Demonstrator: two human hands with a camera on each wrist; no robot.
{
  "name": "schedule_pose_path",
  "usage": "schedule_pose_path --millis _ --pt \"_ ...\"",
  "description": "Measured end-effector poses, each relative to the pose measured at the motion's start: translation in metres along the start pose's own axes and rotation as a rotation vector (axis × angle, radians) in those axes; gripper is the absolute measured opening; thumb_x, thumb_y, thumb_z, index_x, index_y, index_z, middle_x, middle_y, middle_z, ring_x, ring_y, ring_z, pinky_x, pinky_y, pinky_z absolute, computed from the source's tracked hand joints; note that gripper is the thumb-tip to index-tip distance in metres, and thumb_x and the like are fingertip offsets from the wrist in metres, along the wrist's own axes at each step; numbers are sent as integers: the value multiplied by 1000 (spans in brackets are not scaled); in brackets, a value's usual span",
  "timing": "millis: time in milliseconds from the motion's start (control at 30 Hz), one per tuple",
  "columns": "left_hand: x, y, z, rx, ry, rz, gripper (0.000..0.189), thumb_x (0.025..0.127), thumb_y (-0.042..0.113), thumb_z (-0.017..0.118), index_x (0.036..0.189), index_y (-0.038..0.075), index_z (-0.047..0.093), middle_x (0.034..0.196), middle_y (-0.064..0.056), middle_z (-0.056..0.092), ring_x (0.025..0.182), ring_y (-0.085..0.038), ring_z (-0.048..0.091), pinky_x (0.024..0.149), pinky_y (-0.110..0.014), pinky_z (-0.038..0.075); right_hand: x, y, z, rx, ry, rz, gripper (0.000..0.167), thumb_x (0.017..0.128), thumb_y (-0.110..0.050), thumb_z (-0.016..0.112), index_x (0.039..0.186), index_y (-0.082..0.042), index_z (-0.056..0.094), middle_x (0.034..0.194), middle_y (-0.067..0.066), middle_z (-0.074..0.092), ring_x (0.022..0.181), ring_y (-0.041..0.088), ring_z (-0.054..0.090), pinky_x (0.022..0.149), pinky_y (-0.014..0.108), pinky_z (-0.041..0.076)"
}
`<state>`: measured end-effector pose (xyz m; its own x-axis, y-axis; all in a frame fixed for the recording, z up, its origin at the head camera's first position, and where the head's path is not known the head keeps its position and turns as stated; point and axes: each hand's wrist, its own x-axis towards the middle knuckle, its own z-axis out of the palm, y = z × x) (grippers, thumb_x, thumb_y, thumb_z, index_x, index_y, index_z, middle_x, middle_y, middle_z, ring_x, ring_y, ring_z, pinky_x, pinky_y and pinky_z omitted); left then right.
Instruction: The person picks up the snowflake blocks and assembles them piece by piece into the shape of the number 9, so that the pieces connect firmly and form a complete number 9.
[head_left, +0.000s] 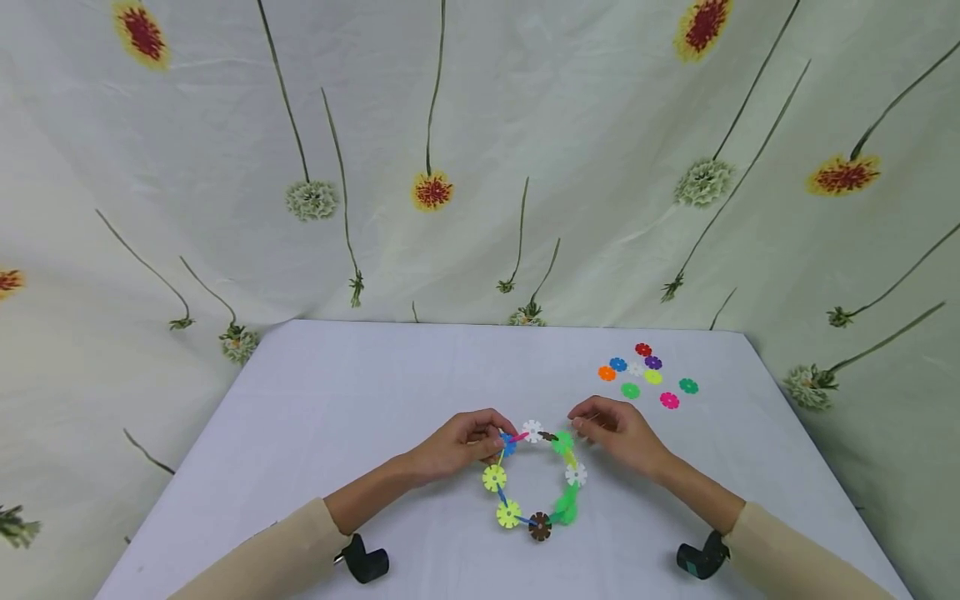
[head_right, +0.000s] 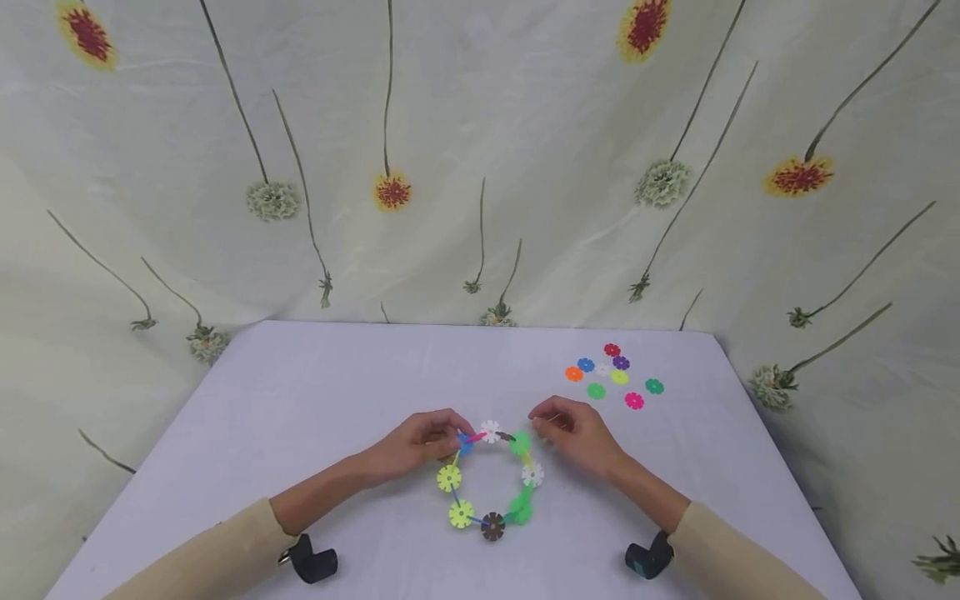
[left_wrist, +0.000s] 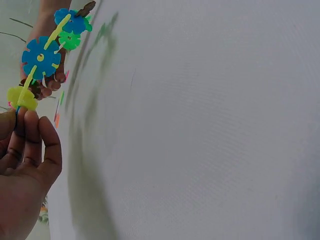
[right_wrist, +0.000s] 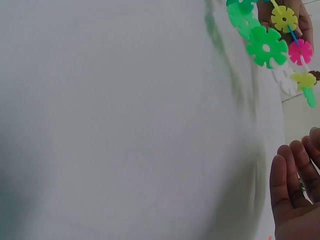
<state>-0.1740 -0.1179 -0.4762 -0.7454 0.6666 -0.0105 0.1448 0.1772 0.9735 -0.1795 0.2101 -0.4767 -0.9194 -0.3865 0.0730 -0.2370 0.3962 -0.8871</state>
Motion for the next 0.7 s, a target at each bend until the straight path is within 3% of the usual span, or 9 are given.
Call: schedule_pose_path --millis 167,333,533,700 --pt "-2 3 -2 16 -20 -10 28 109 5 57 136 2 64 107 -20 63 92 -13 67 87 -21 61 7 10 -10 -74 77 60 20 105 -21 70 119 -6 74 107 15 76 89 23 71 75 24 60" --pt "-4 6 -3 57 -11 -6 28 108 8 62 135 8 68 108 -16 68 93 -13 69 88 -21 61 21 18 -25 -206 162 125 19 105 -21 70 119 -8 74 113 11 76 99 22 67 79 21 56" --pt "-6 11 -6 133 20 23 30 107 10 63 135 14 75 115 -13 75 92 -14 67 83 -22 56 42 27 -43 -343 201 159 19 103 -16 69 119 -5 72 114 15 74 102 27 68 87 31 56" --pt "-5 13 -6 124 40 -1 33 107 13 64 140 9 71 115 -11 73 91 -10 64 81 -20 54 56 36 -52 -472 196 182 26 102 -16 68 125 -5 70 111 16 71 96 27 65 86 39 57"
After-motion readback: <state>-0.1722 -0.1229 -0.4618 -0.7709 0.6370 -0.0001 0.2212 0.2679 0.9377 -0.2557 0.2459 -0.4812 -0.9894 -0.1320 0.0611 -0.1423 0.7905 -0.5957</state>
